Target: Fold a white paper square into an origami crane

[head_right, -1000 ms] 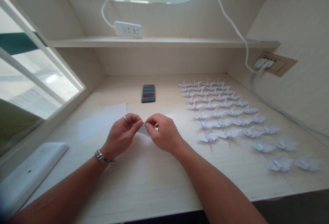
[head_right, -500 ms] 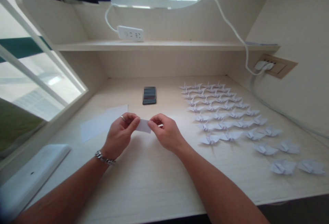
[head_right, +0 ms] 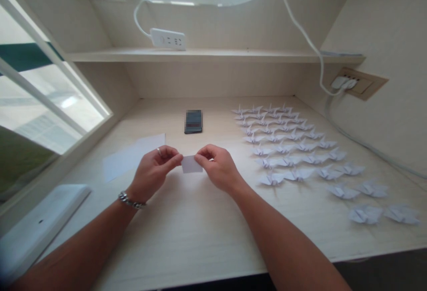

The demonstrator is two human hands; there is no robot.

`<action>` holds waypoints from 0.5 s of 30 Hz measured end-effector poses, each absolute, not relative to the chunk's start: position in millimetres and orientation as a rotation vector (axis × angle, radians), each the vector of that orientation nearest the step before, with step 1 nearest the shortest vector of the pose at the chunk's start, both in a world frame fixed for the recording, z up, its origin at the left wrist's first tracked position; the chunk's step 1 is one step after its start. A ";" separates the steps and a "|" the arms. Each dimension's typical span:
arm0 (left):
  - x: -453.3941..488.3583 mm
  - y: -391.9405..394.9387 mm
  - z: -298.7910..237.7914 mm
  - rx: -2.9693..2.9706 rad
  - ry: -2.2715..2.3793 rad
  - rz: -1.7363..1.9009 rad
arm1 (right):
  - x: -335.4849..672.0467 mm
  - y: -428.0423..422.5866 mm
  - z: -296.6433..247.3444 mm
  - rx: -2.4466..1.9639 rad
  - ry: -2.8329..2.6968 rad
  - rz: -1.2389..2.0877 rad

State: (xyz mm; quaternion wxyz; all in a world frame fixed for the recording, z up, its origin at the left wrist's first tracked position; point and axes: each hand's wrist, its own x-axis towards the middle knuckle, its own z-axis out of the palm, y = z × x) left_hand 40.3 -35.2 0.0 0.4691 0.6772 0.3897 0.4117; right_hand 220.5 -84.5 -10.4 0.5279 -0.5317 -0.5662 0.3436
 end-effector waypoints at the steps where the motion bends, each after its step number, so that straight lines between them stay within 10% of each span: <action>1: 39.7 -34.3 0.2 1.623 0.944 1.038 | 221.6 -83.8 -10.9 -1.266 -1.338 0.825; 15: 45.9 -34.1 -3.4 1.262 0.918 1.011 | 216.5 -82.5 -15.1 -1.220 -1.330 0.932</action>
